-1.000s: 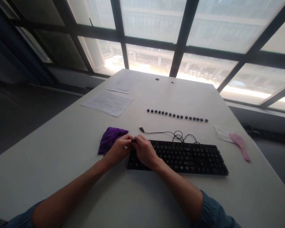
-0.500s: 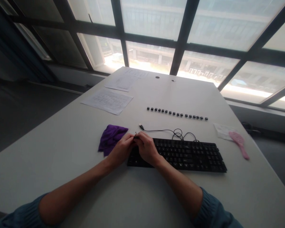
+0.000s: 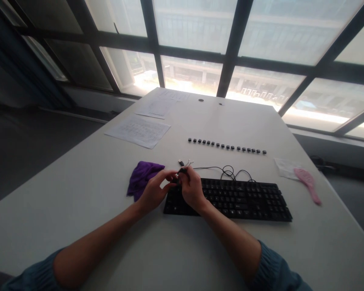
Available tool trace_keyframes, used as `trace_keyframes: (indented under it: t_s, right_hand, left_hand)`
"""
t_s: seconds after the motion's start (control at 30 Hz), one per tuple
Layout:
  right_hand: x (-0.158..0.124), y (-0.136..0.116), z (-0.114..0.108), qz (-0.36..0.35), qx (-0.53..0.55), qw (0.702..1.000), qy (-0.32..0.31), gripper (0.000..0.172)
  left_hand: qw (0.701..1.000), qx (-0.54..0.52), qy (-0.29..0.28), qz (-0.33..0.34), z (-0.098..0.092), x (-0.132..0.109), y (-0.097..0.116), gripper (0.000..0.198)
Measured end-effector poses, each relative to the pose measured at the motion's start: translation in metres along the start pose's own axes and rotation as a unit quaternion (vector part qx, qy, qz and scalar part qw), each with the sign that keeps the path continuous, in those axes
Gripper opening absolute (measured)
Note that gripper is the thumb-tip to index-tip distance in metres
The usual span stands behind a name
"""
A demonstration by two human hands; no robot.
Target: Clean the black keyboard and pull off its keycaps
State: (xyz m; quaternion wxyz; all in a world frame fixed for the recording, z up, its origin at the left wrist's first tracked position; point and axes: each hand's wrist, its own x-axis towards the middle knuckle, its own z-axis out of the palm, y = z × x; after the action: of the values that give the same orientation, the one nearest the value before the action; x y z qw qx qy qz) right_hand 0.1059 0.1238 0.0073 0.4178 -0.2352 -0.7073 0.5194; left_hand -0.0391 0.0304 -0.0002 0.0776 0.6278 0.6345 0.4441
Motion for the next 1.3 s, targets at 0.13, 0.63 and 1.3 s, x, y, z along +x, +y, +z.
trace_keyframes:
  t_s: [0.13, 0.63, 1.3]
  right_hand:
    - [0.001, 0.0, 0.0, 0.022, 0.012, 1.0, 0.008, 0.015]
    - [0.003, 0.002, 0.001, 0.025, -0.017, 0.999, 0.019, 0.014]
    - [0.004, 0.008, 0.003, 0.042, 0.066, 0.997, 0.028, 0.014]
  left_hand:
    - [0.999, -0.016, -0.009, 0.04, 0.0, 0.0, -0.003, 0.018]
    - [0.999, 0.016, 0.015, 0.034, 0.004, 0.005, 0.011, 0.01]
    - [0.992, 0.05, 0.03, -0.109, 0.03, 0.174, -0.084, 0.02]
